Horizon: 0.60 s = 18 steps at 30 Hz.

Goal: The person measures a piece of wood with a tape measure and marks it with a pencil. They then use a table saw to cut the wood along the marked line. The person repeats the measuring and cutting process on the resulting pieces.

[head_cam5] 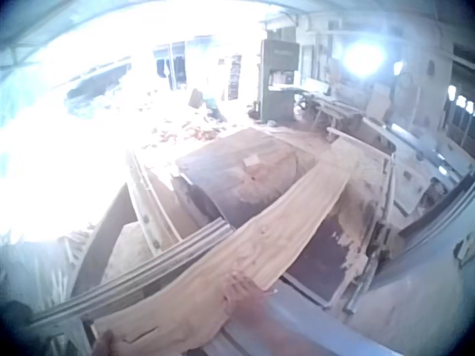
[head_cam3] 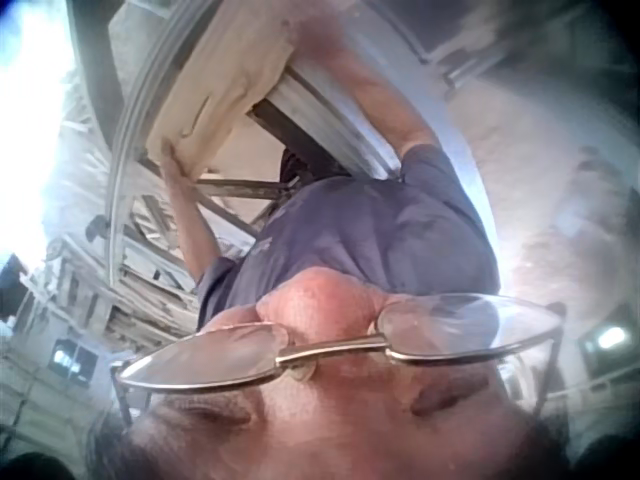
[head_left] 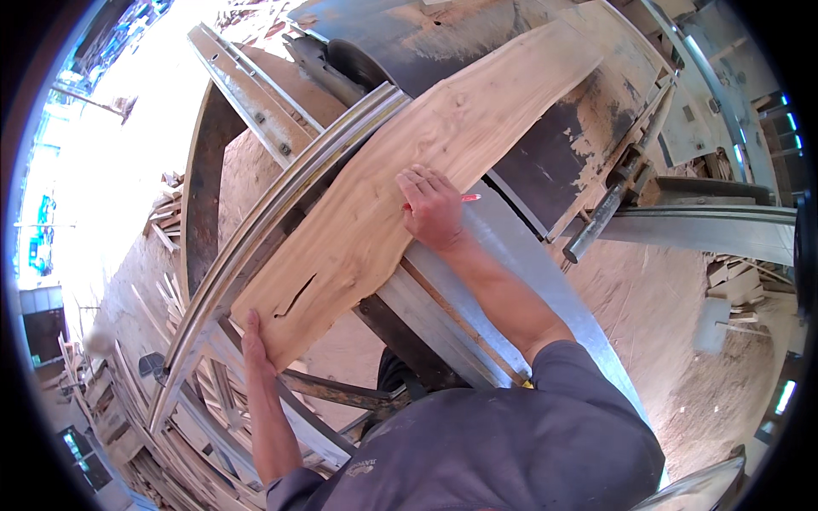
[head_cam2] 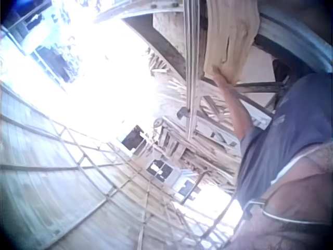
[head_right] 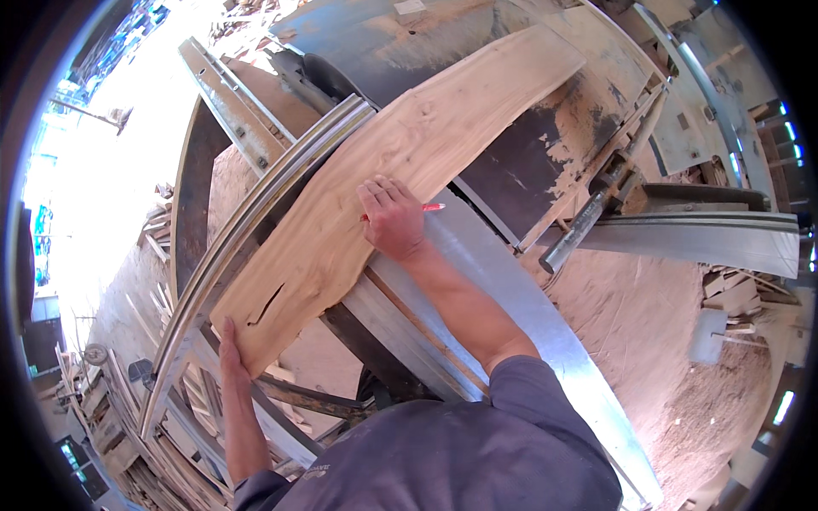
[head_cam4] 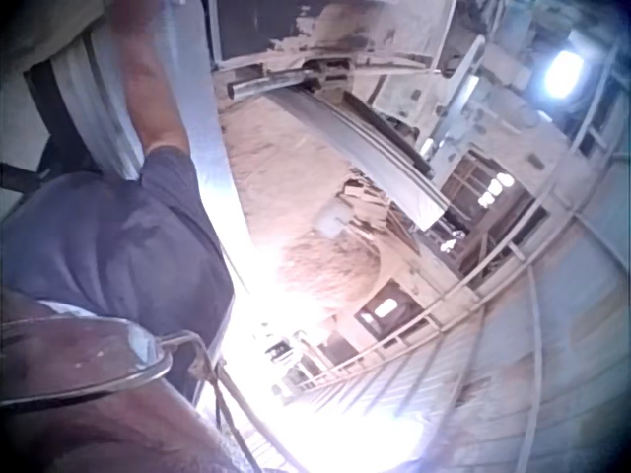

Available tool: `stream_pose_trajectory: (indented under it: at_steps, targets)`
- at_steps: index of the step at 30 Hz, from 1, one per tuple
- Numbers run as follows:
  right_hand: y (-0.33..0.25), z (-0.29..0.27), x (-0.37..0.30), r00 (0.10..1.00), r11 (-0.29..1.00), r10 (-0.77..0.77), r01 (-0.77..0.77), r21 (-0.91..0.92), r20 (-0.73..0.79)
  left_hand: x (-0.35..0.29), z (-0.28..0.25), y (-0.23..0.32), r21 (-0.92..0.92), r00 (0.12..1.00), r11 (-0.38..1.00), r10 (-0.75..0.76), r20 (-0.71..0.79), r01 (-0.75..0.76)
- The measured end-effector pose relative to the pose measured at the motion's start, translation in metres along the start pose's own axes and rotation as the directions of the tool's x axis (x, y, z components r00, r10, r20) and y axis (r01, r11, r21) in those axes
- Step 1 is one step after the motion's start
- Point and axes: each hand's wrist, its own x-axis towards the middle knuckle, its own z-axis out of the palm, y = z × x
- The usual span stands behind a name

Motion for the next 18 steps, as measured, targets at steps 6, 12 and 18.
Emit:
stream_pose_trajectory:
  at_steps: [6, 12, 18]
  targets:
    - [-0.003, 0.003, 0.005, 1.000, 1.000, 0.011, -0.011, -0.011, 0.000, 0.020, -0.013, -0.007, 0.026, 0.998, 0.998, 0.054, -0.035, -0.053]
    - [0.005, 0.008, 0.009, 1.000, 1.000, 0.011, -0.011, -0.016, -0.008, 0.031, -0.013, -0.007, -0.015, 0.999, 1.000, 0.021, 0.034, -0.020]
    - [0.002, 0.014, 0.010, 0.999, 1.000, 0.017, -0.017, 0.003, -0.048, 0.034, -0.017, -0.010, 0.023, 0.998, 0.998, 0.059, 0.015, -0.059]
